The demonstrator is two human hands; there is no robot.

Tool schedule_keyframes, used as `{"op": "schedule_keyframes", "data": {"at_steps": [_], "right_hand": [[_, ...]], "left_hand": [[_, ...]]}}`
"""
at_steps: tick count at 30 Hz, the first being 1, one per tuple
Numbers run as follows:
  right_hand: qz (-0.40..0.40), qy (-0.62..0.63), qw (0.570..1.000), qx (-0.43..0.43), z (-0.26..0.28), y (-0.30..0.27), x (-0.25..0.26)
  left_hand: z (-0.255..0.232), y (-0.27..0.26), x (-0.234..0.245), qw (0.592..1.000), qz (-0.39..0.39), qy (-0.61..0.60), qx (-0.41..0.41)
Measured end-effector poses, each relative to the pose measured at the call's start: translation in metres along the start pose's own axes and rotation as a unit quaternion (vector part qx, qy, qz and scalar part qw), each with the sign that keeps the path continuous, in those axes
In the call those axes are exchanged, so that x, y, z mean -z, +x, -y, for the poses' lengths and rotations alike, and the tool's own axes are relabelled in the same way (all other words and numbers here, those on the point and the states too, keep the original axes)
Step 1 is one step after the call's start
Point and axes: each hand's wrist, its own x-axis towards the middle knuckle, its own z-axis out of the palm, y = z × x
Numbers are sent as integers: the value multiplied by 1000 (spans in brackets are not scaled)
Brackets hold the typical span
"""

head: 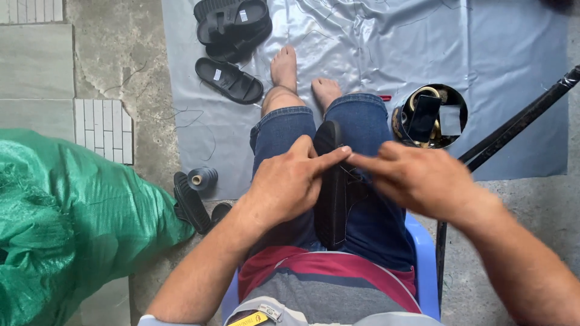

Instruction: Hand-sewing the sole of a black shoe using a needle and thread while sitting on a stool.

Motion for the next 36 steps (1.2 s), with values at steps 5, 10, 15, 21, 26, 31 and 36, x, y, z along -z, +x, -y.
{"op": "schedule_keyframes", "data": {"at_steps": [5,10,15,21,26,31,36], "right_hand": [[66,-19,987,-145,-30,-25,13],[4,71,995,-69,-28,-27,9],[40,191,976,-94,-18,-11,0],[-165,532,826,-84,7,15,-35],[-174,238,951,-89,24,4,-26],[-103,407,898,-130,19,1,-28],[-185,698,653,-229,-27,-15,-32]], "left_hand": [[-3,1,1,996,-73,-36,-42],[-7,11,-17,985,-149,-52,-69],[-2,9,-22,972,-161,-167,-35],[14,9,-37,862,-127,-488,56],[8,-16,-33,955,-215,-173,-105],[8,-18,-33,958,-229,-107,-138],[10,-22,-18,964,-162,-160,-138]]}}
